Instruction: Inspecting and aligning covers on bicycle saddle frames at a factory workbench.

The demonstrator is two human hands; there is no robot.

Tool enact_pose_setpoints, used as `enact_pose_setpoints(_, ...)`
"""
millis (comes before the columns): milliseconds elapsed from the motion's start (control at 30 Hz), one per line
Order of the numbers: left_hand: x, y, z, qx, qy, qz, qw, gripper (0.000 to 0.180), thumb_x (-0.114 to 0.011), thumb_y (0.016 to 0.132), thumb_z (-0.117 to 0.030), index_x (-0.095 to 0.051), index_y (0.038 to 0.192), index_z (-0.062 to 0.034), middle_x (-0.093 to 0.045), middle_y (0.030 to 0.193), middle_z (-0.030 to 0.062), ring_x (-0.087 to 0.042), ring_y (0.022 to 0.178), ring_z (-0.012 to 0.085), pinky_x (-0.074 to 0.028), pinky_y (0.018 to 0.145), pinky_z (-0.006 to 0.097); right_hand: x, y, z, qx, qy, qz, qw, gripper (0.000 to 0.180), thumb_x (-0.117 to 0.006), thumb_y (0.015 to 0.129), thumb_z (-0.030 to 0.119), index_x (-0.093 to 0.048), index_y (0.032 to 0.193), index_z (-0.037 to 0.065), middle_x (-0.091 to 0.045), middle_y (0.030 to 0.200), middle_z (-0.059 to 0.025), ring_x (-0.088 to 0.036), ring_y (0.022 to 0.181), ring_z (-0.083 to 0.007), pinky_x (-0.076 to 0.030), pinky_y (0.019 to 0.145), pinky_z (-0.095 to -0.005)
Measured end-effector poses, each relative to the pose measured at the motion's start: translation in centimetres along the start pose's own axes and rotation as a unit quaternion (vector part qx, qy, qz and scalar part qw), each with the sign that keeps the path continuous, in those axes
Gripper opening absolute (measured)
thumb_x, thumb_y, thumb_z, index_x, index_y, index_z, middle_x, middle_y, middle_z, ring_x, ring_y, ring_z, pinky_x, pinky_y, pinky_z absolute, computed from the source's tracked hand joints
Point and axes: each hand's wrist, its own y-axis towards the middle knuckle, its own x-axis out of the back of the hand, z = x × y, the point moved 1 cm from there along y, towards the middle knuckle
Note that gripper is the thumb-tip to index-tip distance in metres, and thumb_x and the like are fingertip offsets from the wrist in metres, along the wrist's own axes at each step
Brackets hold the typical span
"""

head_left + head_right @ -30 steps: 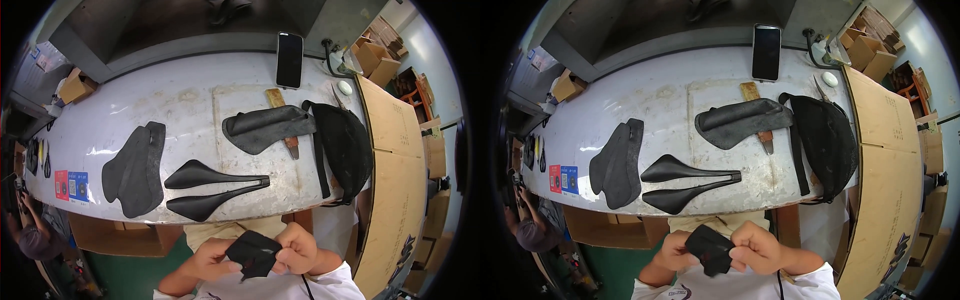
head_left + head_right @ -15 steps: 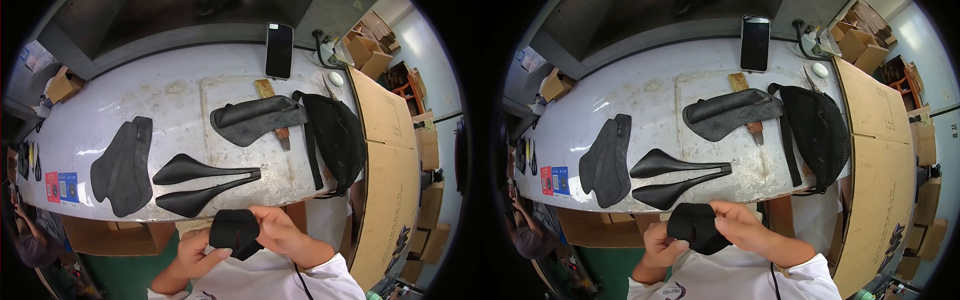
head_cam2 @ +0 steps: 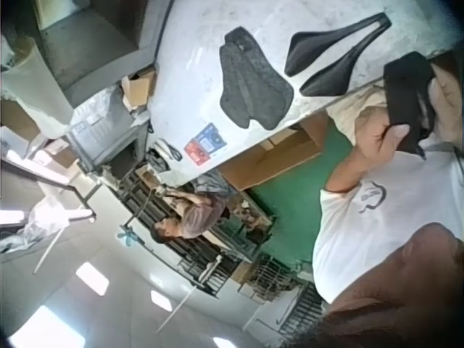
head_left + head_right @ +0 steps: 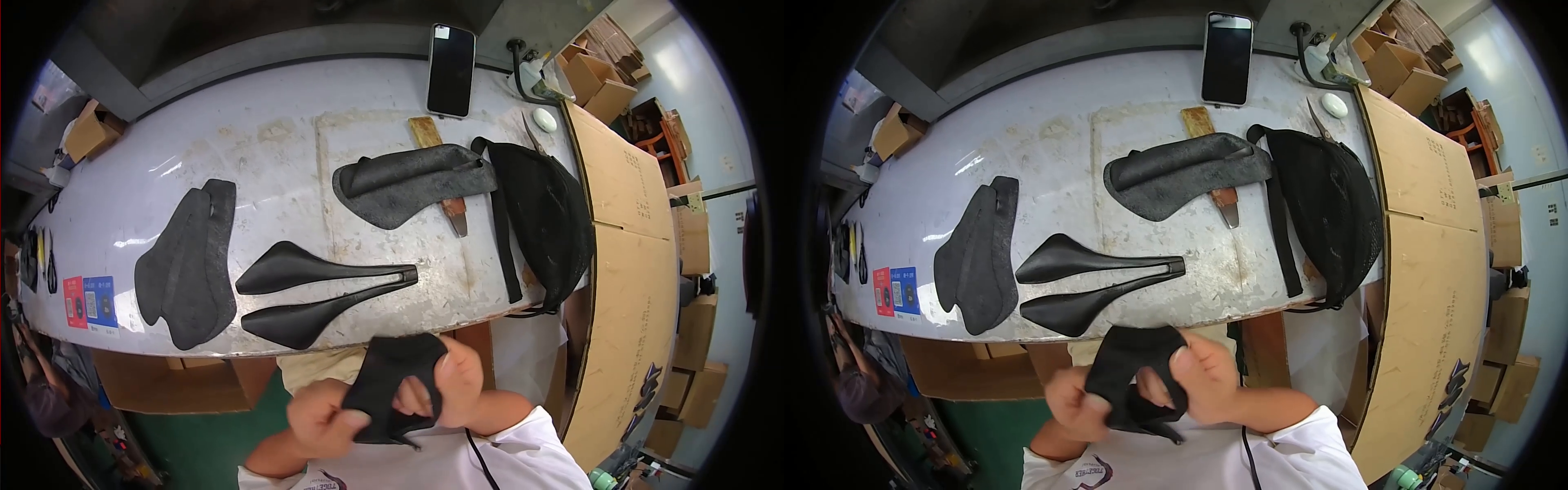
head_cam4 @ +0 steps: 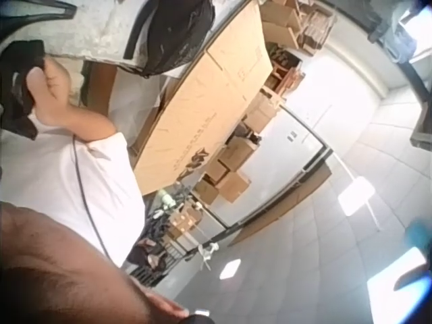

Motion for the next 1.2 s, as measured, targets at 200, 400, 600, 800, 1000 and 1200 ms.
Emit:
enact_pose_setpoints(200, 1.4, 0.2, 0.0, 0.267, -0.163, -0.008, 0.950, 0.015, -0.064, 0.090, -0.010, -0.062, 0.085, 0.0043, -0.061, 0.066, 0.0017, -0.050, 0.056, 0.0049, -0.039, 0.049, 0.023, 1.7, 1.5, 1.3, -0.187, 0.116, 0.202, 0.954, 0.027, -0.047, 0.104, 0.022, -0.059, 0.096, -0.001, -0.056, 0.074, 0.0009, -0.048, 0.067, -0.0065, -0.041, 0.059, -0.0229)
enact_pose_setpoints(400, 1.8, -0.3, 1.0, 0.090, -0.007, 0.002, 0.996, 0.017, -0.065, 0.085, -0.012, -0.060, 0.083, 0.0045, -0.059, 0.067, 0.0114, -0.055, 0.053, 0.0204, -0.043, 0.049, 0.029, 1.1, 2.6, 1.9, 0.083, -0.080, 0.213, 0.970, 0.019, -0.050, 0.100, 0.016, -0.059, 0.100, 0.000, -0.061, 0.092, -0.0099, -0.057, 0.072, -0.0230, -0.046, 0.067, -0.0313)
enact_pose_setpoints(600, 2.0, -1.5, 1.2, -0.083, 0.153, -0.002, 0.985, 0.018, -0.058, 0.079, -0.009, -0.058, 0.073, 0.0075, -0.057, 0.067, 0.0161, -0.058, 0.054, 0.0320, -0.047, 0.051, 0.035, 0.3, 2.4, -0.1, 0.265, -0.190, 0.215, 0.921, 0.012, -0.065, 0.087, 0.003, -0.055, 0.089, -0.002, -0.060, 0.092, -0.0213, -0.060, 0.071, -0.0373, -0.049, 0.061, -0.0460)
enact_pose_setpoints(800, -0.2, -0.4, 0.3, -0.038, 0.012, -0.196, 0.980, 0.018, -0.068, 0.072, -0.010, -0.060, 0.073, 0.0064, -0.059, 0.066, 0.0172, -0.061, 0.057, 0.0327, -0.050, 0.057, 0.037, -0.2, 2.2, -0.2, 0.233, -0.134, 0.132, 0.954, 0.017, -0.068, 0.085, 0.005, -0.055, 0.079, -0.004, -0.060, 0.069, -0.0146, -0.057, 0.054, -0.0325, -0.045, 0.048, -0.0379)
enact_pose_setpoints(1000, 0.6, 0.0, -0.7, -0.145, -0.001, -0.091, 0.985, 0.028, -0.067, 0.080, -0.019, -0.056, 0.064, 0.0006, -0.059, 0.065, 0.0129, -0.060, 0.053, 0.0294, -0.049, 0.053, 0.036, 0.2, 2.1, 2.0, 0.149, -0.167, 0.275, 0.935, 0.027, -0.068, 0.091, 0.012, -0.053, 0.072, -0.001, -0.062, 0.070, -0.0124, -0.061, 0.055, -0.0317, -0.046, 0.049, -0.0403)
enact_pose_setpoints(1200, 3.6, 2.0, -3.8, -0.426, 0.151, 0.153, 0.879, 0.020, -0.064, 0.086, -0.032, -0.060, 0.088, -0.0120, -0.060, 0.075, 0.0057, -0.058, 0.065, 0.0192, -0.044, 0.057, 0.034, -0.6, 3.6, 5.4, 0.291, -0.197, 0.431, 0.831, 0.052, -0.066, 0.088, 0.050, -0.068, 0.109, 0.003, -0.062, 0.117, -0.0262, -0.062, 0.102, -0.0384, -0.047, 0.090, -0.0496)
